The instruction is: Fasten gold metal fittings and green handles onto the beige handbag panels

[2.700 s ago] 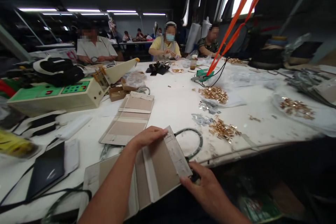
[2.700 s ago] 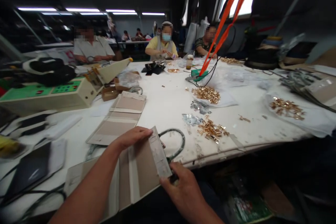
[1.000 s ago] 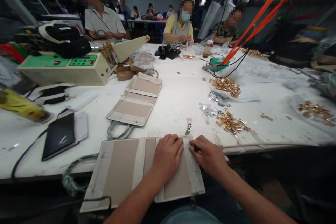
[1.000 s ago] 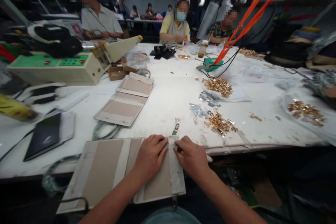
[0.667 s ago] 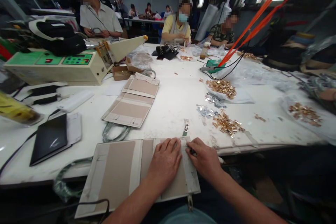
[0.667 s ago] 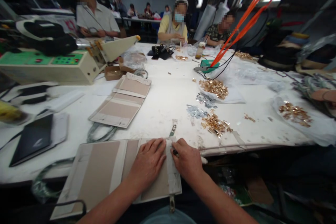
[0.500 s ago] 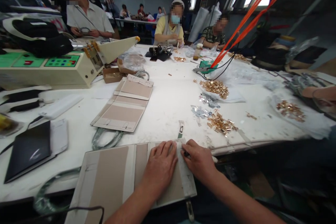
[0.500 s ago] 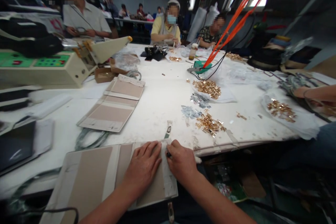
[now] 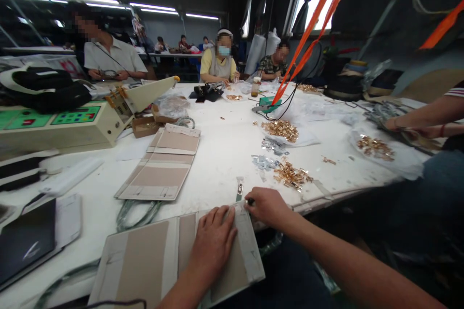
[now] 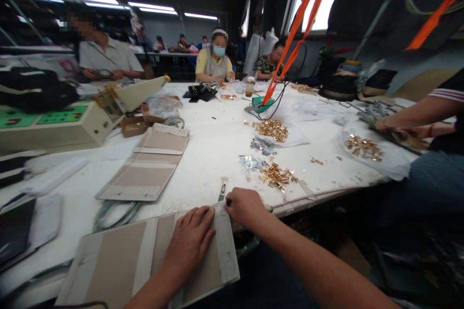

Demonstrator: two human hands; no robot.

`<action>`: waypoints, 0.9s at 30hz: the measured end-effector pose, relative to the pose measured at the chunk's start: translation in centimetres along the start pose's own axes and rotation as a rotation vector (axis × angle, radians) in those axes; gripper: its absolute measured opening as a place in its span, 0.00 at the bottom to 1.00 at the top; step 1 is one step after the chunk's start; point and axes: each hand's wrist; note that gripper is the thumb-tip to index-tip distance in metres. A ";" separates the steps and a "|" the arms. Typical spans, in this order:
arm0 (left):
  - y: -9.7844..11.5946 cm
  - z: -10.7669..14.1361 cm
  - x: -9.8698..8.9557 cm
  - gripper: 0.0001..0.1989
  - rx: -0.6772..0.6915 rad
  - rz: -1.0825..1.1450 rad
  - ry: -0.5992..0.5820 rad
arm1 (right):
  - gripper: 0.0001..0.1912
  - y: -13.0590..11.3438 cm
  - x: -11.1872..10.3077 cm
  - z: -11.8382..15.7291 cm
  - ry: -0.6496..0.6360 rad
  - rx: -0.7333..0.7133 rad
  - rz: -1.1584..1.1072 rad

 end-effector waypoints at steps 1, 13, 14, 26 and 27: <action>-0.1 0.0 0.0 0.25 -0.012 0.022 -0.010 | 0.11 1.5 -0.7 -0.8 0.032 0.063 0.005; -0.3 0.1 -0.3 0.26 -0.109 0.219 -0.044 | 0.18 12.6 -1.8 -10.9 0.014 0.323 0.031; -0.3 0.1 -0.2 0.26 -0.110 0.230 -0.046 | 0.18 12.7 -1.5 -11.2 0.008 0.320 0.024; 0.2 0.0 -1.1 0.26 -0.116 0.301 -0.068 | 0.08 10.9 -4.2 -10.1 0.066 0.271 -0.150; 0.3 0.0 -1.2 0.26 -0.117 0.299 -0.070 | 0.09 9.9 -4.4 -9.2 0.054 0.254 -0.190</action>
Point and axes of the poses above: each hand's wrist, its own z-axis away from the middle knuckle, its own x-axis out of the palm, y = z × x, and after that the axes turned 12 degrees about -x, right-handed
